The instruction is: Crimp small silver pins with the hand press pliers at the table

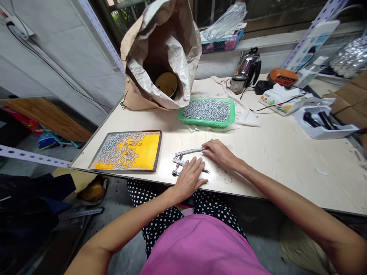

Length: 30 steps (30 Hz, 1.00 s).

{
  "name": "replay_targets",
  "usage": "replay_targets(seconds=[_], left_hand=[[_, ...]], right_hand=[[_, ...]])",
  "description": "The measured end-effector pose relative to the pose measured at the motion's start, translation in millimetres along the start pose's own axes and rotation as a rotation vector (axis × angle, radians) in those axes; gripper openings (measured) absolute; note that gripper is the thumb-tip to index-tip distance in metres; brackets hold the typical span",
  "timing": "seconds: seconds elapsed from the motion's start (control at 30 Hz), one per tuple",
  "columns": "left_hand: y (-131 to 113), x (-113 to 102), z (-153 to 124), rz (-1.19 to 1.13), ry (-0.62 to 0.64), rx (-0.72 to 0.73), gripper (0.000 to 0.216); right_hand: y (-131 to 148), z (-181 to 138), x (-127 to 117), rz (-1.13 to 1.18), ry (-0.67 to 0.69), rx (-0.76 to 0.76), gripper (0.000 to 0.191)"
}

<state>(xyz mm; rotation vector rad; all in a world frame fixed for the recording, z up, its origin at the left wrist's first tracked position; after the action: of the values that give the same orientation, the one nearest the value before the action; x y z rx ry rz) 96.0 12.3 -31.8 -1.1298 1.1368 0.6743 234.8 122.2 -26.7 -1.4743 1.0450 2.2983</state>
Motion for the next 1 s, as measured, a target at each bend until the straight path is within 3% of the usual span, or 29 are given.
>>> replay_targets(seconds=[0.23,0.33,0.47,0.63,0.9,1.0], left_hand=[[-4.4,-1.1,-7.8,-0.082,0.033,-0.008,0.055],[-5.1,-1.1,-7.8,-0.102,0.025,0.012,0.058],[-2.5,7.6,-9.0,-0.144,0.053,-0.022,0.057],[1.7,18.5,-13.4,-0.202,0.079,-0.064,0.06],[5.8,28.9,-14.0,-0.154,0.09,-0.062,0.055],[1.9,21.8,-16.3,-0.156,0.055,-0.028,0.059]], right_hand=[[4.3,37.3,-9.5,-0.238,0.063,0.069,0.018],[39.7,48.0,-3.5,-0.238,0.111,-0.113,0.02],[97.4,56.5,30.5,-0.182,0.295,-0.419,0.015],[125.3,67.0,66.5,-0.225,0.445,-0.523,0.016],[136.4,73.9,69.0,-0.077,0.426,-0.457,0.018],[140.2,82.0,38.2,-0.042,0.233,-0.428,0.021]])
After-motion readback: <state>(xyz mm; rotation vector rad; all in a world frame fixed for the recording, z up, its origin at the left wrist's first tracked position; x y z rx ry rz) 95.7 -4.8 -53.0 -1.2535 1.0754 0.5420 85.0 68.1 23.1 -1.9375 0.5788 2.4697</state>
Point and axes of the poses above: each hand's wrist, its own z-axis towards the middle knuckle, its own x-axis out of the palm, y = z × x, the point moved 5 cm from there along z, towards the middle knuckle, and after that the axes turned 14 degrees about -x, right-handed, at the moved point
